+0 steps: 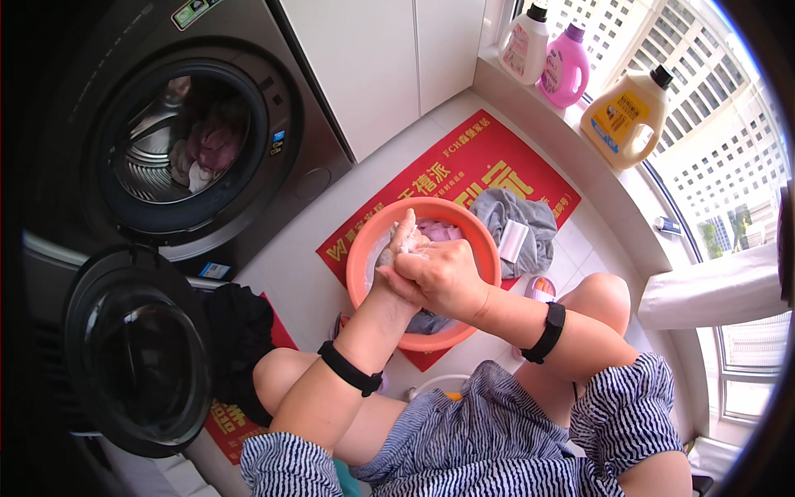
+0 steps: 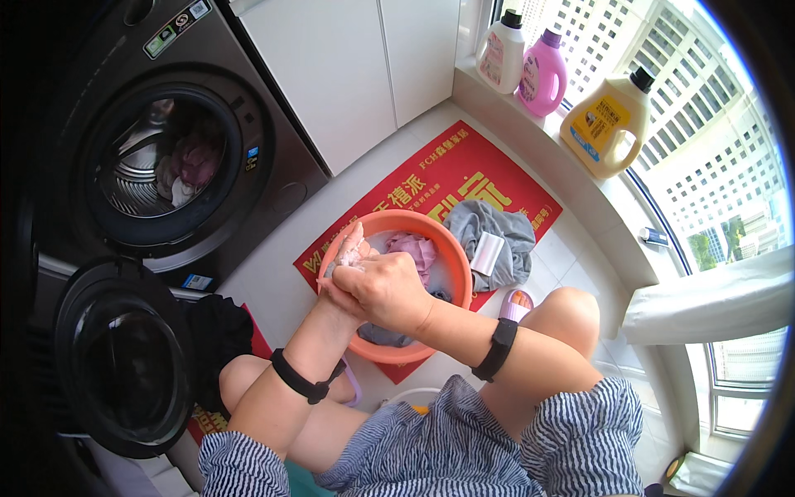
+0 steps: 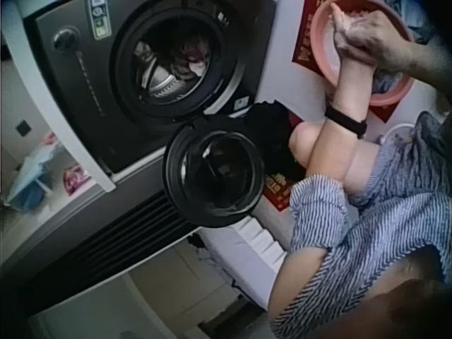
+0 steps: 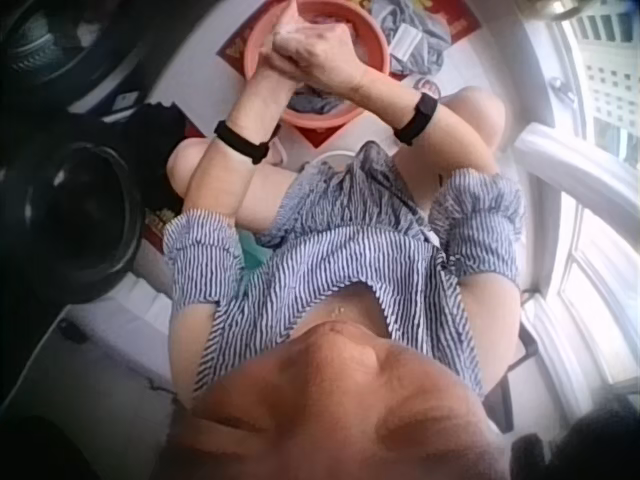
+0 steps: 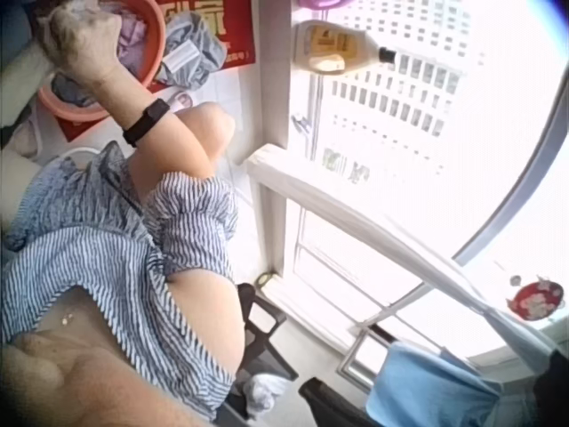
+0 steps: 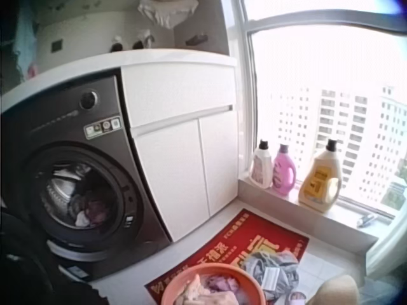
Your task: Washing pink undergarments by hand in a pink basin with soap.
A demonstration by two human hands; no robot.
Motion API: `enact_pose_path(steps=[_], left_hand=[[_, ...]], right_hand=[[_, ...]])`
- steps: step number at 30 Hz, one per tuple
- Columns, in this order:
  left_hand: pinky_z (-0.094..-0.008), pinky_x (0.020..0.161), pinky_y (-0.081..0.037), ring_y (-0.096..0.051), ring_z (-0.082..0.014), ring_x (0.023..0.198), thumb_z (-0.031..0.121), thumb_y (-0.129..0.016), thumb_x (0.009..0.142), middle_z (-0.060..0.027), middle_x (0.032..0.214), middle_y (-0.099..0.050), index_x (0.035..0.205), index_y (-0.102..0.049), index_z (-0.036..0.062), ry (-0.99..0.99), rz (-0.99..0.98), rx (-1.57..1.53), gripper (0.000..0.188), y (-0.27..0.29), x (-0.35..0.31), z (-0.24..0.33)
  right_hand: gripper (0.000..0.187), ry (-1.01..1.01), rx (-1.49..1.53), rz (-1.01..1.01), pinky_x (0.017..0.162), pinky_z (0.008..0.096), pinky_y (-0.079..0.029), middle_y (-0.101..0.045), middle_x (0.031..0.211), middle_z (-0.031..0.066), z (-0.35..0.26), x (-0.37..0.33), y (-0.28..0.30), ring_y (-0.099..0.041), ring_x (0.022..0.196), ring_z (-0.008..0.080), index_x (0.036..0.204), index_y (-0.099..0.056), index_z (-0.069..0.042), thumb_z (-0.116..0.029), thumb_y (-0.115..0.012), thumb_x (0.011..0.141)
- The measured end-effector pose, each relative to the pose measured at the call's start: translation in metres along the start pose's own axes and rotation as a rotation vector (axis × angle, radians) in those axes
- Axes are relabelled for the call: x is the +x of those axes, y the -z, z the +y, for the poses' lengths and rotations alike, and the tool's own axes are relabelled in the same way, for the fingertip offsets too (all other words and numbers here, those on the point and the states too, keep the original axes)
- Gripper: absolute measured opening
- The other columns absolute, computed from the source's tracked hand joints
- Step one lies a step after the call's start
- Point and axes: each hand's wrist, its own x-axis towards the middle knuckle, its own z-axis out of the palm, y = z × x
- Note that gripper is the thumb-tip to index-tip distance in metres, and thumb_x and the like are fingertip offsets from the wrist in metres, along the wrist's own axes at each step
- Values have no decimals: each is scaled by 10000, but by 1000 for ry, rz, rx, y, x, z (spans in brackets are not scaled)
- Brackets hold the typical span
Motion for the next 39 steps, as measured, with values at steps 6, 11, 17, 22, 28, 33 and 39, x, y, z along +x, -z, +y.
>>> enact_pose_path(steps=[6,11,17,22,28,33,39], left_hand=[[-387,849,-543,-631,-209,1034,447,-407,1027,-52,1156,-629,1241,-547,123,30,124,-33,412,1,-9,-8],[-373,876,-533,-619,-195,1036,441,-416,1027,-55,1149,-623,1206,-552,128,42,7,-3,385,11,-3,-4],[-380,1020,-456,-543,-192,1218,508,-360,1023,-48,1315,-562,1348,-495,95,9,56,42,542,-1,-1,-6],[-405,1097,-350,-451,-230,1299,594,-337,986,-100,1355,-510,1418,-414,45,-54,-80,41,703,-1,-5,24],[-395,1125,-310,-429,-250,1308,471,-418,972,-135,1334,-491,1447,-338,-21,-158,-231,15,689,9,-2,30],[-323,1117,-332,-463,-195,1273,-13,-519,902,-129,1350,-488,1456,-334,-37,-285,-144,249,585,15,-1,24],[-290,1040,-410,-542,-156,1174,-66,-527,903,-93,1239,-567,1335,-491,-11,-362,-35,318,437,9,-5,28]], right_hand=[[326,-329,-92,106,447,367,-448,-546,521,102,26,23,1,-579,474,266,612,-557,-78,-220,-650,891],[327,-95,0,3,485,374,-452,-523,546,113,-11,1,-2,-576,502,266,600,-495,-77,-179,-684,847],[326,-559,67,34,479,392,-448,-569,540,124,38,22,0,-576,505,313,641,-607,-55,-251,-654,898],[335,-840,496,155,507,298,-407,-522,574,54,54,31,18,-476,544,96,745,-604,2,-274,-715,900],[329,-495,349,-140,635,286,-469,-593,744,59,38,21,20,-575,709,126,912,-618,-11,-238,-815,777],[262,-819,550,-267,579,255,-439,-577,697,22,56,24,26,-540,649,86,911,-622,-23,-195,-789,806],[153,-857,1010,-63,780,206,-465,-620,979,2,62,23,28,-573,888,59,1024,-563,-36,-84,-667,923]])
